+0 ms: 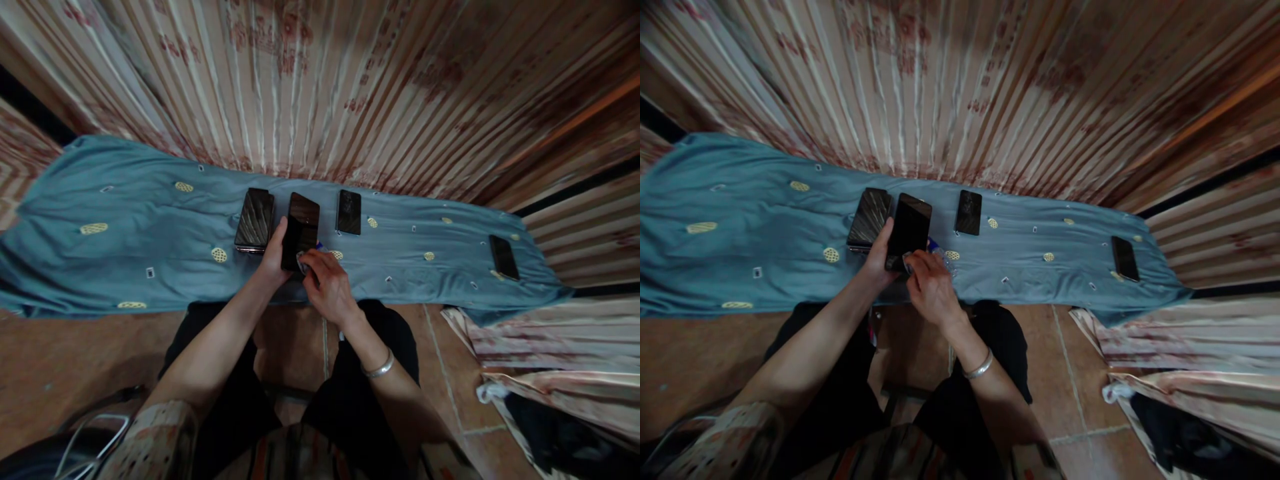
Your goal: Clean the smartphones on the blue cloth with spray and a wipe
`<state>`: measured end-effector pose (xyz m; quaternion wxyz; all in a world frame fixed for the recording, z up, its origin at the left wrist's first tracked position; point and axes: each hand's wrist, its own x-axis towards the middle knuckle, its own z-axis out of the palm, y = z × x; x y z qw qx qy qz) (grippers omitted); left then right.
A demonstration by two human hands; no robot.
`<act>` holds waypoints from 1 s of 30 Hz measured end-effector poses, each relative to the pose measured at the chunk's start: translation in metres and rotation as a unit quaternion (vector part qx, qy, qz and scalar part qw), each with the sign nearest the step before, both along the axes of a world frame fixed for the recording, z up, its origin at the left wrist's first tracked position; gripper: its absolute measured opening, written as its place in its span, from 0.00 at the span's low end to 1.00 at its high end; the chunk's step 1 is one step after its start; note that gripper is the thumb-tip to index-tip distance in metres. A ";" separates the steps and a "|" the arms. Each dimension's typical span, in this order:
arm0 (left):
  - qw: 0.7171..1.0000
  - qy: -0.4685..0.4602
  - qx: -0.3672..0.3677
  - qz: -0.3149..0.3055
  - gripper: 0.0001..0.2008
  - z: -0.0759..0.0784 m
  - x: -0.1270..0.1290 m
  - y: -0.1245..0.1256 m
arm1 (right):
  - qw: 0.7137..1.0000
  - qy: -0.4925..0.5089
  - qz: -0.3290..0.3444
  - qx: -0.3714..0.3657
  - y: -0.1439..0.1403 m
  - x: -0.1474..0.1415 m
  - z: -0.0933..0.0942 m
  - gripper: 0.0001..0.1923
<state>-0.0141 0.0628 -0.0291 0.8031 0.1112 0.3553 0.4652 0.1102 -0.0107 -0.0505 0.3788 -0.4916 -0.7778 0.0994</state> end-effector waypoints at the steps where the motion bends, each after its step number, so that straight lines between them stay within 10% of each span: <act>1: 1.000 0.001 0.003 -0.005 0.28 0.001 0.000 0.000 | 1.000 0.004 -0.007 0.007 -0.004 -0.001 -0.003 0.21; 30: 0.999 0.015 -0.030 0.002 0.23 -0.002 0.002 -0.010 | 0.989 -0.005 -0.104 0.101 0.009 0.002 -0.022 0.21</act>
